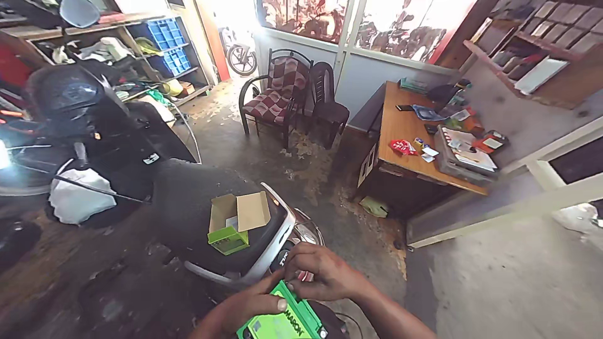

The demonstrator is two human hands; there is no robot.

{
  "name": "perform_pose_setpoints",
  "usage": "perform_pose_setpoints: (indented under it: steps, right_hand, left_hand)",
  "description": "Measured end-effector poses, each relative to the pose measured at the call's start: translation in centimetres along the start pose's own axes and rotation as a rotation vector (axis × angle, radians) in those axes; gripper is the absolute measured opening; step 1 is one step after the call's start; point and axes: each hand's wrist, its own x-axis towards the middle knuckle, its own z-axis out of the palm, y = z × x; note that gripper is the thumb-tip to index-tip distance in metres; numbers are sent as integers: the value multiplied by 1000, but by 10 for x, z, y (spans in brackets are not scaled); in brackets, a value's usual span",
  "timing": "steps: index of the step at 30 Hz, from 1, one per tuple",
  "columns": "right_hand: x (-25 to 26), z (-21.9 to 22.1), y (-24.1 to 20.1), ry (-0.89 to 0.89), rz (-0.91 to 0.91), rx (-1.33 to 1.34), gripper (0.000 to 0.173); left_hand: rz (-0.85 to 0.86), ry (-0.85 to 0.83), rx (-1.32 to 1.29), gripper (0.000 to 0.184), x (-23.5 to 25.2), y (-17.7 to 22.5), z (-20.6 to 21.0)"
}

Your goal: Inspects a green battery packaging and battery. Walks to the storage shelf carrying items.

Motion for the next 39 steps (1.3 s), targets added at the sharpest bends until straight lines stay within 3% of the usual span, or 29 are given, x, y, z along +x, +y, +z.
perform_pose_setpoints:
  steps: [4,7,8,11,14,20,24,26,30,32,36,39]
  right_hand:
    - [-3,4,-1,5,72,71,18]
    - [-13,12,2,184,210,231,29]
    - [-17,16,2,231,286,303,40]
    - [-31,31,-9,201,551,617,96]
    - [-41,53,-26,153,662,926,121]
    - [-32,60,-32,86,627,1056,115]
    - [-21,66,-32,125,546,1070,106]
    - [-20,72,-31,219,538,1066,102]
    - [-27,80,-25,398,524,1036,96]
    - [-24,76,-25,445,517,934,95]
    - [-2,69,-31,561,560,730,97]
    - [22,65,-30,656,606,546,99]
  left_hand:
    - [-12,6,6,71,-1,0,-1]
    - [-37,53,0,76,-2,3,3]
    - [-51,80,14,77,-2,5,5]
    - [-98,132,90,76,-7,10,9]
    - [-158,224,204,71,-9,17,13]
    - [-193,237,349,67,-22,24,11]
    - [-246,293,507,63,-40,50,6]
    - [-218,491,681,56,-53,66,-5]
    - [250,1075,851,25,-78,79,-78]
    - [361,1162,977,20,-87,79,-127]
    - [204,1026,1126,38,-87,62,-199]
    - [71,849,1124,77,-84,46,-211]
